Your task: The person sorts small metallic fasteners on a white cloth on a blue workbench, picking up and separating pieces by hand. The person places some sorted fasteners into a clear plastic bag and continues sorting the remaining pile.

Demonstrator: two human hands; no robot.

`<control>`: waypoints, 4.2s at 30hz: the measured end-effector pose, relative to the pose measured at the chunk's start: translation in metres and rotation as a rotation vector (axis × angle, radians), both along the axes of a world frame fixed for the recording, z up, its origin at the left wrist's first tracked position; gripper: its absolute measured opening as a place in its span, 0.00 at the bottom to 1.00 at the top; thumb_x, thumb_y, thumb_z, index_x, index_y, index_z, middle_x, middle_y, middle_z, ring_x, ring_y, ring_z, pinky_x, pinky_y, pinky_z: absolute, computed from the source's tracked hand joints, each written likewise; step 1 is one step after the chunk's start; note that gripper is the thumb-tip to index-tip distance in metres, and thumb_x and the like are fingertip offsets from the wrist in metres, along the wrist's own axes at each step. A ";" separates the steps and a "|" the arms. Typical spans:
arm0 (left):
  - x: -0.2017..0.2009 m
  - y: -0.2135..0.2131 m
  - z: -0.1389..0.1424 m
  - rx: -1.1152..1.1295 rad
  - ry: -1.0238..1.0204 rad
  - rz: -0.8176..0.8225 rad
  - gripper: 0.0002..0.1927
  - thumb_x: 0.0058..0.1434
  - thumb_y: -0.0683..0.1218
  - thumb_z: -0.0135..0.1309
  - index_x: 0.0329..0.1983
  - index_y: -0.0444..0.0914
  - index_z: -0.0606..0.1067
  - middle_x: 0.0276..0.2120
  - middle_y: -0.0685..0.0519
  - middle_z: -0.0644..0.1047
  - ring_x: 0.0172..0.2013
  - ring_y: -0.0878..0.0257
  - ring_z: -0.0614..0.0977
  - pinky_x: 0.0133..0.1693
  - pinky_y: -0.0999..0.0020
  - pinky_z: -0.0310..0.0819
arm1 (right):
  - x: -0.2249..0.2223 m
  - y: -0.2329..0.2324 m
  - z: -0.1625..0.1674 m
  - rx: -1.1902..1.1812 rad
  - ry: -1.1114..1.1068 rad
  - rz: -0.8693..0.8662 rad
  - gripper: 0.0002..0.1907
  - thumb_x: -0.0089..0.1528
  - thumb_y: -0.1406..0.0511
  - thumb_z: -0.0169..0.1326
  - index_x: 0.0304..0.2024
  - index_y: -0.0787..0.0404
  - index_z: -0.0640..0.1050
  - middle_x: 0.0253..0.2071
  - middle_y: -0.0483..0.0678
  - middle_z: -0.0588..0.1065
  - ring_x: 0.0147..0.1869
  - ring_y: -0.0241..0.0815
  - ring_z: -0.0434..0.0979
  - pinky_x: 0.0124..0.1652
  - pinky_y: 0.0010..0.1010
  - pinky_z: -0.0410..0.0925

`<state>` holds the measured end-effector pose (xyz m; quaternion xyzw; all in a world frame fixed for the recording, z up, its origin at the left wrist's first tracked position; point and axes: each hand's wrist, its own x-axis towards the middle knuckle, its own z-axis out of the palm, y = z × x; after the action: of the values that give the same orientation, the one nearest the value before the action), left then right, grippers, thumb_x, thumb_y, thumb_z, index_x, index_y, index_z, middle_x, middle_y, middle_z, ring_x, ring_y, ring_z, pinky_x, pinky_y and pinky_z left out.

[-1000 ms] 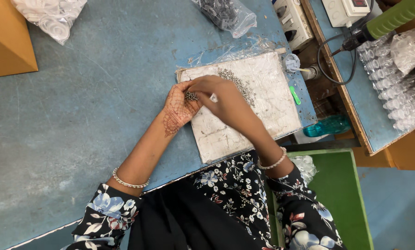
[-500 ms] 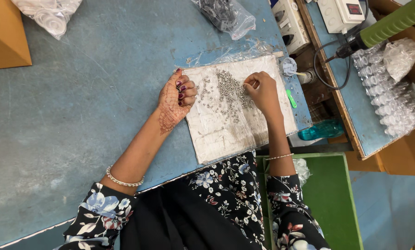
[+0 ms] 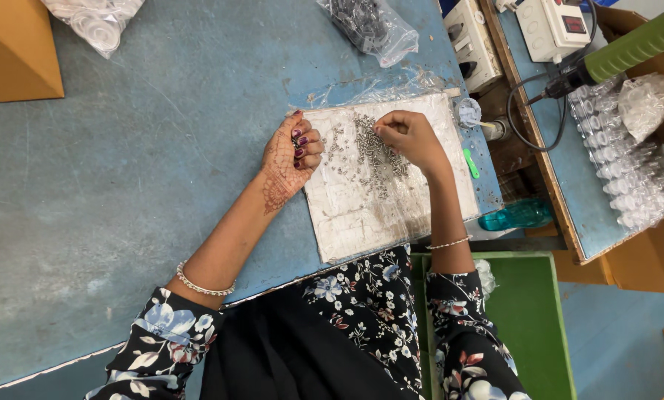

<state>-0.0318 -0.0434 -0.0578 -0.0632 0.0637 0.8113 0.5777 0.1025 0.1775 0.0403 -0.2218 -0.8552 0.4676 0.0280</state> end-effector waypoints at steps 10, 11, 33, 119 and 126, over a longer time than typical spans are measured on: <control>0.002 0.001 0.005 -0.028 -0.001 0.013 0.24 0.71 0.54 0.49 0.19 0.48 0.60 0.19 0.62 0.57 0.18 0.72 0.56 0.17 0.76 0.43 | 0.003 -0.009 -0.006 0.274 -0.011 0.080 0.04 0.59 0.70 0.62 0.36 0.65 0.82 0.27 0.39 0.75 0.28 0.27 0.67 0.29 0.20 0.63; 0.002 0.002 0.005 -0.020 0.003 0.013 0.24 0.71 0.54 0.49 0.19 0.48 0.60 0.19 0.62 0.57 0.18 0.72 0.56 0.17 0.76 0.43 | 0.003 -0.009 -0.005 0.231 -0.031 0.063 0.03 0.60 0.70 0.61 0.36 0.65 0.82 0.27 0.40 0.75 0.27 0.28 0.65 0.28 0.22 0.61; 0.000 0.004 0.002 0.022 -0.009 0.018 0.24 0.71 0.54 0.48 0.18 0.47 0.59 0.19 0.61 0.58 0.18 0.71 0.55 0.16 0.75 0.43 | -0.011 -0.025 -0.005 0.337 0.005 0.061 0.05 0.58 0.70 0.65 0.36 0.64 0.83 0.26 0.41 0.77 0.28 0.26 0.69 0.30 0.21 0.64; 0.004 0.004 0.006 -0.033 0.013 0.041 0.23 0.71 0.53 0.47 0.19 0.47 0.59 0.18 0.61 0.58 0.17 0.71 0.56 0.15 0.75 0.43 | -0.006 -0.037 0.001 0.431 -0.023 0.081 0.07 0.57 0.68 0.66 0.36 0.64 0.83 0.28 0.45 0.77 0.30 0.33 0.71 0.33 0.26 0.67; 0.005 0.006 0.007 -0.025 0.000 0.023 0.23 0.71 0.53 0.47 0.18 0.47 0.59 0.18 0.60 0.58 0.17 0.71 0.56 0.15 0.75 0.42 | -0.008 -0.033 0.001 0.365 -0.047 0.097 0.08 0.57 0.68 0.66 0.36 0.64 0.82 0.26 0.42 0.75 0.31 0.30 0.70 0.33 0.24 0.67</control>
<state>-0.0272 -0.0373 -0.0507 -0.0713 0.0732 0.8171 0.5674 0.0946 0.1443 0.0411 -0.1824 -0.9360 0.3001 0.0251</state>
